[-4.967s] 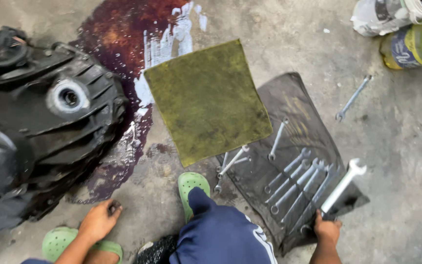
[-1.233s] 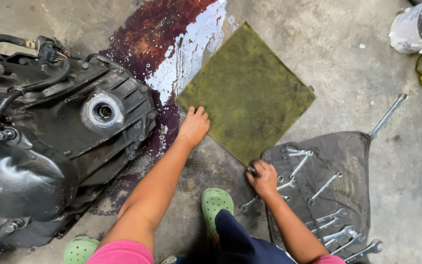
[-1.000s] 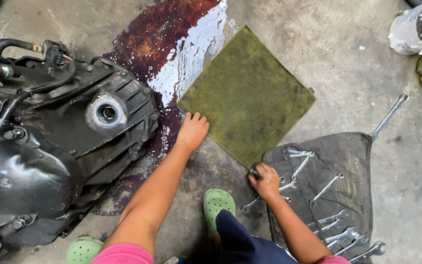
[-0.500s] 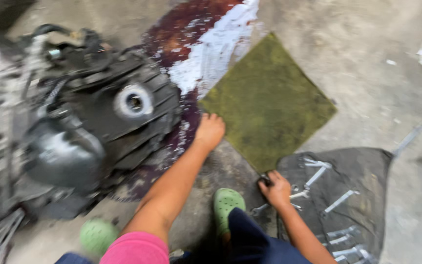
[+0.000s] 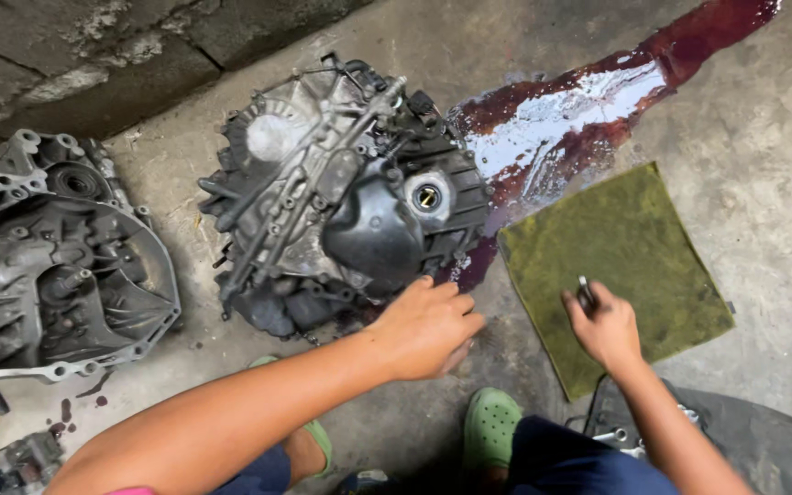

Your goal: The person sits on the floor and uses a wrench to loosen and remove bolts from a motorcycle engine casing. They remove the cover and continue to unscrew bolts from the exposed internal components.

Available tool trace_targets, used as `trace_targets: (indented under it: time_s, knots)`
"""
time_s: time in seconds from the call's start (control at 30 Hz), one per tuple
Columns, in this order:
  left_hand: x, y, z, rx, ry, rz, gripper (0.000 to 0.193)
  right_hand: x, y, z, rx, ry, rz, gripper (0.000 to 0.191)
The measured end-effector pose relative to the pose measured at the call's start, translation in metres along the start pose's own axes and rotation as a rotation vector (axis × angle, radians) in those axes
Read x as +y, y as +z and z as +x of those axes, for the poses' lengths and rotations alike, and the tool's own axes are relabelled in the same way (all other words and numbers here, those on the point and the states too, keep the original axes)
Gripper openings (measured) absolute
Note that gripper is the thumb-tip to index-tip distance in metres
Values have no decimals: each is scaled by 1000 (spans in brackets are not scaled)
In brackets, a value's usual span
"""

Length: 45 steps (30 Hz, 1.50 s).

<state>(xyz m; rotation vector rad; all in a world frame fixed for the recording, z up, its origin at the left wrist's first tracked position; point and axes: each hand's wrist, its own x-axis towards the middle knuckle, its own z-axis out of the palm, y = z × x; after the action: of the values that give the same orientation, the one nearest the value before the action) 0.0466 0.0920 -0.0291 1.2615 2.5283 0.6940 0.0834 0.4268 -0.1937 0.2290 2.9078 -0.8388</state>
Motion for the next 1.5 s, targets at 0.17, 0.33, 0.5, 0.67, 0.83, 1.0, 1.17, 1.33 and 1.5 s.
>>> trace_targets:
  time_s: [0.17, 0.33, 0.5, 0.67, 0.83, 1.0, 1.17, 1.33, 1.5]
  knots:
    - [1, -60, -41, 185, 10, -188, 15, -134, -36, 47, -128, -133, 66, 36]
    - [-59, -96, -53, 647, -300, 51, 32, -252, -46, 79, 28, -443, 299, 26]
    - [-157, -103, -43, 605, -713, 353, 68, -310, -26, 97, 133, -554, 351, 37]
    - [-176, -91, -45, 468, -946, 185, 86, -311, -27, 117, -29, -457, 194, 42]
    - [-178, -85, -48, 465, -910, 204, 85, -306, -31, 121, -239, -256, 139, 43]
    - [-181, -81, -49, 457, -917, 203, 84, -313, -32, 119, -173, -415, 75, 33]
    - [-178, -87, -48, 453, -946, 185, 85, -318, -35, 114, -109, -509, 163, 26]
    - [-176, -92, -47, 427, -956, 193, 85, -319, -36, 108, -74, -481, 237, 26]
    - [-175, -94, -46, 422, -968, 176, 84, -319, -33, 113, -164, -233, 24, 39]
